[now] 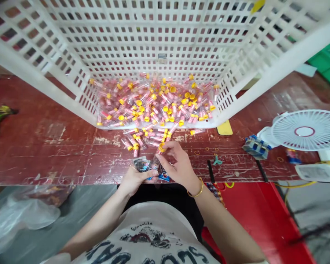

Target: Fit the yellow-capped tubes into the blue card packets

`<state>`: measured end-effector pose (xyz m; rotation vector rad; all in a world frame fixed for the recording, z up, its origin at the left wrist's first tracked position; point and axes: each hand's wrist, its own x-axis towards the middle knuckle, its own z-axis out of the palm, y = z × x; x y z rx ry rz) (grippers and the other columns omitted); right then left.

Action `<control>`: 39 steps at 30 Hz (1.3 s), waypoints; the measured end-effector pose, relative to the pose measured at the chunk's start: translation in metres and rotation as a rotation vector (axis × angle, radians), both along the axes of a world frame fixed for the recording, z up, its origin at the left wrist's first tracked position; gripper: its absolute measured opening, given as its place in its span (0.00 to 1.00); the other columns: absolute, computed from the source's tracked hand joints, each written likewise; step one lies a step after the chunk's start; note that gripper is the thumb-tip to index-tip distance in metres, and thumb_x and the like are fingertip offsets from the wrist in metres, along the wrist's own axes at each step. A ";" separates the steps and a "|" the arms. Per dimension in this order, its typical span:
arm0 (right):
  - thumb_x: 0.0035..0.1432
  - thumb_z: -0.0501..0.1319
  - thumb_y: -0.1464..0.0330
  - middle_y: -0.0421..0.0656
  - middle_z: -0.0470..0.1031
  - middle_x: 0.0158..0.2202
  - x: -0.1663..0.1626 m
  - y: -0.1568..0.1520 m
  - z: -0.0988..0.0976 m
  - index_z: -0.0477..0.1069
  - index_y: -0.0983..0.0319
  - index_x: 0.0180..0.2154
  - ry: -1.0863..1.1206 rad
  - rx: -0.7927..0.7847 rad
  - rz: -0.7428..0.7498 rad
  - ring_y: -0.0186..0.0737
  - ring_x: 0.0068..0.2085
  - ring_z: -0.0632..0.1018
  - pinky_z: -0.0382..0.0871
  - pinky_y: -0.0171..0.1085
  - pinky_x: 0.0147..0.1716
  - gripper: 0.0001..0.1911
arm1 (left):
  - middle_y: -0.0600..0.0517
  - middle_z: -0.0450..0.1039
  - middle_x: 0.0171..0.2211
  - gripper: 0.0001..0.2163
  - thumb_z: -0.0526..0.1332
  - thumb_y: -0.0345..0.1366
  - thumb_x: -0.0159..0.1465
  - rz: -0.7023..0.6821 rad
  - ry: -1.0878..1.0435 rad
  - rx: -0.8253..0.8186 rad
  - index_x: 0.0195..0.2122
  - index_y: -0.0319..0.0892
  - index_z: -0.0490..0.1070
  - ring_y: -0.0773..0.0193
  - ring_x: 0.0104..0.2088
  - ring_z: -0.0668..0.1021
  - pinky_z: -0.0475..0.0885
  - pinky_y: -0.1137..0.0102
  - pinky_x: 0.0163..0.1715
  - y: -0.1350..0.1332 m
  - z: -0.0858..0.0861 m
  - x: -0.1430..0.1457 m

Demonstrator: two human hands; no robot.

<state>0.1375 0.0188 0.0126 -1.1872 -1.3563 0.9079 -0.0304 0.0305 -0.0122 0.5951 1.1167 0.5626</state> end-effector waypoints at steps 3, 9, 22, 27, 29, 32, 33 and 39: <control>0.56 0.63 0.66 0.41 0.71 0.37 0.002 0.005 -0.005 0.64 0.58 0.40 0.054 -0.109 0.111 0.36 0.38 0.76 0.73 0.38 0.41 0.11 | 0.52 0.77 0.24 0.17 0.75 0.38 0.40 -0.023 -0.017 0.025 0.30 0.37 0.76 0.64 0.25 0.79 0.77 0.69 0.28 -0.003 0.000 0.001; 0.51 0.67 0.62 0.42 0.72 0.41 -0.001 -0.009 -0.018 0.60 0.57 0.45 0.177 -0.287 0.287 0.38 0.41 0.76 0.74 0.39 0.39 0.22 | 0.44 0.80 0.34 0.20 0.71 0.42 0.50 0.032 -0.149 -0.043 0.41 0.37 0.76 0.57 0.33 0.81 0.78 0.65 0.31 -0.007 0.010 0.013; 0.42 0.70 0.71 0.45 0.62 0.47 -0.004 -0.033 -0.031 0.52 0.56 0.49 -0.090 -0.119 0.001 0.42 0.47 0.72 0.71 0.41 0.45 0.36 | 0.48 0.80 0.34 0.18 0.72 0.38 0.49 0.009 -0.232 -0.070 0.39 0.37 0.77 0.64 0.31 0.80 0.75 0.70 0.34 -0.007 0.015 0.025; 0.42 0.68 0.73 0.47 0.62 0.48 -0.004 -0.037 -0.030 0.51 0.57 0.50 -0.095 -0.122 -0.025 0.43 0.47 0.72 0.71 0.41 0.44 0.37 | 0.49 0.80 0.32 0.17 0.73 0.39 0.48 0.015 -0.220 -0.070 0.38 0.38 0.77 0.64 0.31 0.79 0.74 0.71 0.34 -0.009 0.016 0.029; 0.42 0.68 0.73 0.47 0.62 0.48 -0.005 -0.037 -0.031 0.51 0.57 0.50 -0.092 -0.118 -0.033 0.43 0.46 0.72 0.71 0.41 0.44 0.37 | 0.49 0.80 0.32 0.16 0.72 0.39 0.48 0.014 -0.220 -0.070 0.37 0.38 0.77 0.64 0.30 0.79 0.74 0.70 0.35 -0.009 0.015 0.031; 0.42 0.68 0.73 0.46 0.62 0.47 -0.004 -0.038 -0.032 0.51 0.57 0.50 -0.078 -0.109 -0.035 0.42 0.46 0.72 0.71 0.41 0.45 0.37 | 0.50 0.79 0.31 0.15 0.72 0.39 0.49 0.012 -0.216 -0.064 0.36 0.38 0.77 0.64 0.30 0.79 0.74 0.70 0.35 -0.009 0.013 0.031; 0.42 0.69 0.73 0.46 0.62 0.48 -0.003 -0.038 -0.032 0.51 0.57 0.50 -0.076 -0.103 -0.036 0.42 0.46 0.72 0.71 0.41 0.45 0.37 | 0.50 0.79 0.31 0.15 0.72 0.38 0.49 0.012 -0.217 -0.056 0.36 0.38 0.77 0.64 0.30 0.79 0.74 0.70 0.35 -0.010 0.012 0.031; 0.50 0.67 0.65 0.43 0.68 0.41 0.005 -0.034 -0.020 0.63 0.58 0.42 0.051 -0.155 -0.028 0.39 0.43 0.73 0.70 0.41 0.45 0.19 | 0.49 0.79 0.34 0.16 0.71 0.38 0.51 -0.045 -0.199 0.035 0.39 0.38 0.76 0.61 0.35 0.79 0.76 0.66 0.38 -0.011 0.006 0.032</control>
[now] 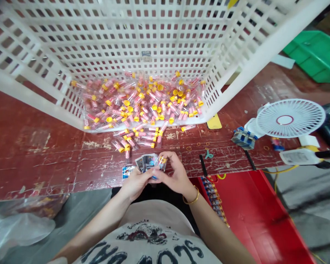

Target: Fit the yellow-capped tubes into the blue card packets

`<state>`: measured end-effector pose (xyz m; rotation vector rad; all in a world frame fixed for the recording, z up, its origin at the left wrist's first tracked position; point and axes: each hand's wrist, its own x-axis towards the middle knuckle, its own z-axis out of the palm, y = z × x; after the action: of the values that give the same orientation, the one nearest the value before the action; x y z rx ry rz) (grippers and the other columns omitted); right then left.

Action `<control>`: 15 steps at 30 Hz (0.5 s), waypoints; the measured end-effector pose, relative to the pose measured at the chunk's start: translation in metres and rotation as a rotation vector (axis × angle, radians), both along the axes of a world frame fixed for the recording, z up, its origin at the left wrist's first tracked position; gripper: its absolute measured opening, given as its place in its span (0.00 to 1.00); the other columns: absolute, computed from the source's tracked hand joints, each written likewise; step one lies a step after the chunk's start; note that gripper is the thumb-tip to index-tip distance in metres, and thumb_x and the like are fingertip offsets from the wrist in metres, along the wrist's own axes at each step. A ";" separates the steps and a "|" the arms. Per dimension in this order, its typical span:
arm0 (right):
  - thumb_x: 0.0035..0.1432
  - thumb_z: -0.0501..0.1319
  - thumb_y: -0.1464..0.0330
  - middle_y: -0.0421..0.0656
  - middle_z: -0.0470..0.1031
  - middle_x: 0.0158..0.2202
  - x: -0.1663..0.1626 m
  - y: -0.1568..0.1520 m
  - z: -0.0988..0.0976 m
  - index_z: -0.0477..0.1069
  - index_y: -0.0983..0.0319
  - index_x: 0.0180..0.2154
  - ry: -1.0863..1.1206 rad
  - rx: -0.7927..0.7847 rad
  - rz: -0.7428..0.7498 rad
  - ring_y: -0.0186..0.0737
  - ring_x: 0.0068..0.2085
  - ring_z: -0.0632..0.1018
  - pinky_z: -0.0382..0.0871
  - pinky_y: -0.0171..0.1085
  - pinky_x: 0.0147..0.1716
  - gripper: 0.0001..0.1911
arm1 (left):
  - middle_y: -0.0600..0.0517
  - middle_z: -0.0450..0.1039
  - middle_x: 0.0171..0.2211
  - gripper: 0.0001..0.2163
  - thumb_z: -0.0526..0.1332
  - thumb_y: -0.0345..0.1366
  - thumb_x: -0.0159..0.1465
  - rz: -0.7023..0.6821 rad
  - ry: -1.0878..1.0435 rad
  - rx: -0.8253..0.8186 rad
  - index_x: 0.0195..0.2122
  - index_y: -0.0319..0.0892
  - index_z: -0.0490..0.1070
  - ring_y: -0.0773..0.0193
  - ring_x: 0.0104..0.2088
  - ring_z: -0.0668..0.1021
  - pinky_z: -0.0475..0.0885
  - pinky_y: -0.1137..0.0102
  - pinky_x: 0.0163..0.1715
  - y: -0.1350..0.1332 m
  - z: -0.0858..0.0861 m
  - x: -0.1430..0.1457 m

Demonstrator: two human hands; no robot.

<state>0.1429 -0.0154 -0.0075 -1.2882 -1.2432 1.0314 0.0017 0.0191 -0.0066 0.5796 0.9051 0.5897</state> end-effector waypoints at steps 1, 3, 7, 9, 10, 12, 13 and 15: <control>0.53 0.64 0.64 0.43 0.70 0.39 0.004 -0.001 0.002 0.66 0.59 0.38 0.060 -0.029 -0.027 0.38 0.41 0.74 0.71 0.41 0.44 0.12 | 0.49 0.79 0.34 0.16 0.70 0.39 0.51 -0.032 0.004 -0.001 0.39 0.38 0.76 0.60 0.34 0.80 0.77 0.64 0.37 0.000 0.000 0.001; 0.55 0.63 0.64 0.42 0.72 0.37 0.019 -0.012 0.003 0.67 0.59 0.32 0.173 -0.062 -0.155 0.37 0.39 0.75 0.72 0.40 0.42 0.07 | 0.47 0.79 0.37 0.16 0.68 0.43 0.54 -0.079 0.003 -0.015 0.41 0.38 0.75 0.57 0.34 0.80 0.78 0.62 0.34 -0.001 0.000 0.005; 0.49 0.67 0.63 0.42 0.75 0.39 0.085 -0.077 -0.018 0.68 0.59 0.33 0.237 -0.128 -0.665 0.37 0.38 0.77 0.73 0.41 0.41 0.12 | 0.43 0.78 0.40 0.17 0.65 0.43 0.58 -0.156 0.021 -0.024 0.44 0.37 0.74 0.55 0.39 0.80 0.78 0.64 0.35 -0.001 -0.003 0.012; 0.45 0.68 0.59 0.41 0.75 0.35 0.124 -0.128 -0.039 0.69 0.60 0.33 0.145 -0.207 -0.968 0.37 0.35 0.77 0.74 0.39 0.38 0.16 | 0.43 0.79 0.40 0.17 0.66 0.42 0.57 -0.213 0.037 -0.004 0.44 0.37 0.74 0.56 0.39 0.81 0.78 0.65 0.36 -0.001 -0.007 0.015; 0.43 0.68 0.56 0.40 0.75 0.32 0.140 -0.154 -0.052 0.69 0.61 0.32 0.033 -0.265 -1.097 0.35 0.32 0.77 0.73 0.37 0.34 0.18 | 0.43 0.79 0.39 0.16 0.66 0.41 0.57 -0.231 0.044 0.008 0.43 0.37 0.74 0.56 0.38 0.81 0.78 0.65 0.36 -0.002 -0.009 0.016; 0.40 0.70 0.55 0.38 0.73 0.25 0.162 -0.198 -0.080 0.68 0.63 0.27 -0.048 -0.355 -1.176 0.34 0.26 0.74 0.71 0.35 0.27 0.20 | 0.45 0.79 0.37 0.15 0.67 0.41 0.56 -0.242 0.053 0.028 0.41 0.38 0.74 0.56 0.37 0.81 0.78 0.65 0.35 -0.002 -0.013 0.018; 0.39 0.70 0.55 0.38 0.71 0.21 0.167 -0.213 -0.095 0.68 0.63 0.24 -0.076 -0.405 -1.171 0.34 0.23 0.73 0.70 0.34 0.23 0.20 | 0.46 0.79 0.35 0.14 0.68 0.41 0.55 -0.236 0.061 0.034 0.40 0.38 0.75 0.56 0.37 0.81 0.78 0.65 0.34 -0.003 -0.014 0.018; 0.45 0.69 0.57 0.37 0.69 0.18 0.168 -0.231 -0.121 0.67 0.64 0.22 -0.110 -0.492 -1.109 0.32 0.20 0.70 0.66 0.32 0.19 0.19 | 0.48 0.79 0.33 0.13 0.68 0.40 0.54 -0.212 0.079 0.044 0.37 0.38 0.75 0.57 0.36 0.81 0.78 0.68 0.32 -0.004 -0.016 0.020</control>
<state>0.3105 -0.2464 -0.1288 -2.0591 -0.1762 0.4285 0.0214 0.0154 -0.0224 0.7324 0.8928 0.3981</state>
